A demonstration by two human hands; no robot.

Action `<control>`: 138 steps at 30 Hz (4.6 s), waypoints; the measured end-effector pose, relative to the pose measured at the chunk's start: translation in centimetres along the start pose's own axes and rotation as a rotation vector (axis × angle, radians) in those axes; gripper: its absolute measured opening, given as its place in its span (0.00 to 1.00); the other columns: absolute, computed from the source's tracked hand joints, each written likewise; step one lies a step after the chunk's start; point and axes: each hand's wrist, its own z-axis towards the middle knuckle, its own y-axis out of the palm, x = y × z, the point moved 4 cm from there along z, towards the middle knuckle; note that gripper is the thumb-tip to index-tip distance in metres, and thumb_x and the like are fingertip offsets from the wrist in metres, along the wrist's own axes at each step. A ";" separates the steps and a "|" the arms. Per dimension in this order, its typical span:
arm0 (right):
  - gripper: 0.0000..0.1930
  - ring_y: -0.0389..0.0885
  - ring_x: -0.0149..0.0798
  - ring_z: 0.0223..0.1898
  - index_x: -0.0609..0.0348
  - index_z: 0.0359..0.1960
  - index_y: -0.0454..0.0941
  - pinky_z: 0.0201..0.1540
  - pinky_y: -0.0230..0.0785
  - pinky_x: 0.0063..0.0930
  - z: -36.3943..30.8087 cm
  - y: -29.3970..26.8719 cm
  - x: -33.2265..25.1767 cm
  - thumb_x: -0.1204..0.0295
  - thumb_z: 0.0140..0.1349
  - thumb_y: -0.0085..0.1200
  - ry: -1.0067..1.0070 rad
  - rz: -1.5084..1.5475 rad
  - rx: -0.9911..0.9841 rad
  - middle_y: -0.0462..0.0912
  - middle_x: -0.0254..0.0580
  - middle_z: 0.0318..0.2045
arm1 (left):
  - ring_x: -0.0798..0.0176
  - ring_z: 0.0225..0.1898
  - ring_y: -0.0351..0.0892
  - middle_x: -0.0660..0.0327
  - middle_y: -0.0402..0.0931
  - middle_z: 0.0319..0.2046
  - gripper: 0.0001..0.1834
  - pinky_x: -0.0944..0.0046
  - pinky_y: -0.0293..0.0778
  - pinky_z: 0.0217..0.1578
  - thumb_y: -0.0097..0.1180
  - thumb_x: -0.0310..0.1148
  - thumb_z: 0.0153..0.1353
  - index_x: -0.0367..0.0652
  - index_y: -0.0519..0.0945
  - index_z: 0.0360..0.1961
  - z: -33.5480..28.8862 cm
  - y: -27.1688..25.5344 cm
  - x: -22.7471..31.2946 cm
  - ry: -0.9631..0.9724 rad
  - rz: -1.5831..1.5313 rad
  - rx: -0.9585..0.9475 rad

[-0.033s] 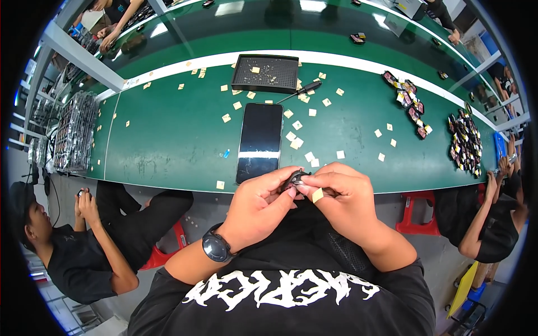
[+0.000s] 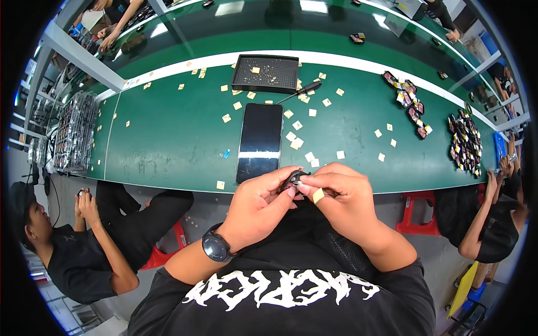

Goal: Manually assemble small electronic components and apply labels at a factory workbench.

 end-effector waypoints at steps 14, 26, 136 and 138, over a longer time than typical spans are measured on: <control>0.07 0.78 0.21 0.29 0.64 0.34 0.78 0.30 0.70 0.17 0.8 0.5 1.4 0.78 0.62 0.66 0.329 0.412 0.000 0.77 0.32 0.30 | 0.66 0.47 0.82 0.56 0.79 0.52 0.23 0.68 0.80 0.44 0.51 0.22 0.72 0.33 0.69 0.67 -0.5 -0.1 -0.6 0.010 -0.096 -0.060; 0.07 0.72 0.20 0.25 0.64 0.38 0.82 0.26 0.63 0.17 0.5 0.3 1.0 0.77 0.60 0.67 0.215 0.167 -0.097 0.78 0.31 0.28 | 0.70 0.38 0.81 0.60 0.80 0.45 0.23 0.71 0.79 0.37 0.50 0.23 0.71 0.33 0.70 0.67 -0.7 -0.3 -1.1 -0.103 -0.171 -0.030; 0.18 0.83 0.54 0.43 0.54 0.54 0.78 0.46 0.76 0.45 22.6 -6.4 3.7 0.73 0.61 0.59 -0.275 -0.946 0.116 0.79 0.46 0.49 | 0.61 0.33 0.82 0.53 0.83 0.36 0.15 0.64 0.77 0.36 0.57 0.28 0.67 0.32 0.80 0.52 -4.2 -28.8 2.3 0.160 0.941 1.086; 0.22 0.84 0.55 0.45 0.51 0.57 0.76 0.47 0.77 0.46 26.9 -5.4 4.7 0.76 0.60 0.55 -0.321 -1.003 0.100 0.78 0.46 0.55 | 0.48 0.39 0.82 0.46 0.82 0.39 0.17 0.56 0.76 0.42 0.57 0.31 0.65 0.32 0.80 0.52 -4.6 -30.1 1.8 0.212 1.108 1.159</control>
